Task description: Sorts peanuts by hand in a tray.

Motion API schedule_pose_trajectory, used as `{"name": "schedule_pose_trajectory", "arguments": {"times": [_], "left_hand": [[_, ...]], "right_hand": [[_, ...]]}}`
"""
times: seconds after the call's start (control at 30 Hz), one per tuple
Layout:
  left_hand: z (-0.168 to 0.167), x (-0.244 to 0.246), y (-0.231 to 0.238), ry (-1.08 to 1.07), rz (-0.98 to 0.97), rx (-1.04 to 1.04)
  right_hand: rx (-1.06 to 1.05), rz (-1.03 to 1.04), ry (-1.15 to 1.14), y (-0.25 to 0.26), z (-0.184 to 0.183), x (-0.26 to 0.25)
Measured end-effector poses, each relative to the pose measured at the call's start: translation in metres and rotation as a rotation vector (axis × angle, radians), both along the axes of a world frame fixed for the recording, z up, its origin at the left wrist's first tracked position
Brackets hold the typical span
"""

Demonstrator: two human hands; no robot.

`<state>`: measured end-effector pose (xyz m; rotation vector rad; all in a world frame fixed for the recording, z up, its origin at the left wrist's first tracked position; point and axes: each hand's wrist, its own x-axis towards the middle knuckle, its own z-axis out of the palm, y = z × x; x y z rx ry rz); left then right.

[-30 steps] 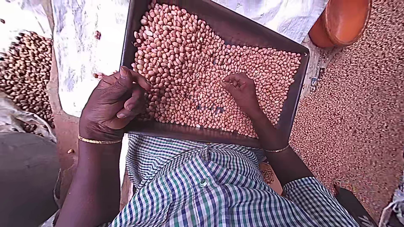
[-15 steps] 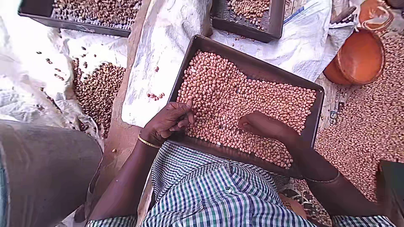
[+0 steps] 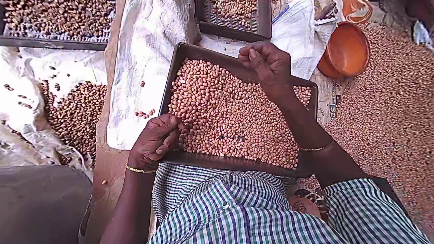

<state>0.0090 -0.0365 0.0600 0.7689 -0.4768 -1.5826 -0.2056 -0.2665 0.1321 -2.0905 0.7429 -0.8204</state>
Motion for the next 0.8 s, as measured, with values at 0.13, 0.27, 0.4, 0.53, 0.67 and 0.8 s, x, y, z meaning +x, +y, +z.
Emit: {"name": "schedule_pose_trajectory", "arguments": {"times": [0.13,0.27,0.4,0.53,0.67,0.8], "left_hand": [[-0.002,0.002,0.001,-0.037,-0.003,-0.004],[-0.002,0.003,0.002,-0.127,0.020,0.041],[-0.001,0.002,0.003,-0.127,0.026,0.039],[-0.004,0.005,0.004,-0.164,0.008,0.084],[-0.004,0.008,0.002,-0.159,-0.032,0.025],[-0.001,0.007,0.001,-0.143,-0.062,-0.040]], "right_hand": [[0.113,-0.047,0.079,0.020,-0.065,-0.071],[-0.069,0.076,0.250,-0.012,-0.078,-0.055],[-0.232,0.140,0.580,-0.036,-0.087,-0.050],[-0.301,0.079,0.403,-0.037,-0.108,-0.058],[-0.208,0.196,0.196,-0.009,-0.117,-0.045],[-0.064,0.413,0.135,0.055,-0.106,-0.052]]}}
